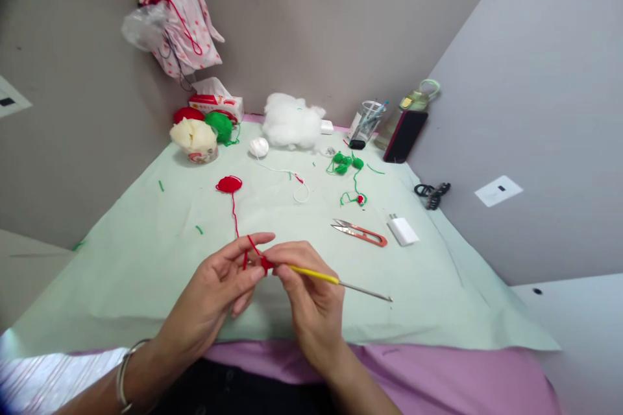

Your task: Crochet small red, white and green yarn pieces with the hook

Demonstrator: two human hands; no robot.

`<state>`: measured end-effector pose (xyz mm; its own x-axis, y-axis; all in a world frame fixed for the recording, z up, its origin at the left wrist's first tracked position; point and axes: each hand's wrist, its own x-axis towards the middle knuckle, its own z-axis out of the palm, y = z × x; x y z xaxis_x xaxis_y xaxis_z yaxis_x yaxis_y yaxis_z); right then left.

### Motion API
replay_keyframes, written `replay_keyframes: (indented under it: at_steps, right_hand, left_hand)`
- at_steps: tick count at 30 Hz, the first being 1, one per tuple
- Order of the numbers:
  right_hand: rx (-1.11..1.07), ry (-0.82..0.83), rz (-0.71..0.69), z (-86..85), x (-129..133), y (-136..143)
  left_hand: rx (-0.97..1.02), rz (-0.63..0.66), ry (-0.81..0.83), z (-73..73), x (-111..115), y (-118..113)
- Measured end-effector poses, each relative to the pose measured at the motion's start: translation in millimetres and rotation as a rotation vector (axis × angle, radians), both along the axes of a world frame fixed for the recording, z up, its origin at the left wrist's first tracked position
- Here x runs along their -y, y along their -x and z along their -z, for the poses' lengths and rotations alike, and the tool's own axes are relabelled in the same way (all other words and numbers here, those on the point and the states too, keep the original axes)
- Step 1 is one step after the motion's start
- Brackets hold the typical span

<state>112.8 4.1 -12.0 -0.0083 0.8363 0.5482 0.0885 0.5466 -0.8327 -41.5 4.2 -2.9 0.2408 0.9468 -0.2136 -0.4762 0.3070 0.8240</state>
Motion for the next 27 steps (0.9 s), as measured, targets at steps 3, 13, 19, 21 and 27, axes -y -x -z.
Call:
replay_keyframes:
  at_steps: [3,13,19,21,27]
  right_hand:
    - [0.177,-0.110,0.058,5.4,4.0,-2.8]
    - [-0.151,0.044,0.015,4.9,0.4,-9.7]
    - [-0.101,0.083,-0.014,3.4,-2.1,-4.8]
    - [0.000,0.027,0.003,4.4,-0.4,-5.5]
    - [0.412,-0.305,0.194,12.5,4.6,-12.3]
  left_hand:
    - [0.003,-0.041,-0.002,1.3,-0.5,-1.7]
    - [0.219,-0.014,0.164,-0.7,-5.5,1.6]
    - [0.073,0.040,0.012,4.0,-2.1,-2.5]
    - [0.054,0.014,0.013,2.7,-2.3,-3.3]
    - [0.201,0.026,0.173,1.8,-5.2,-4.1]
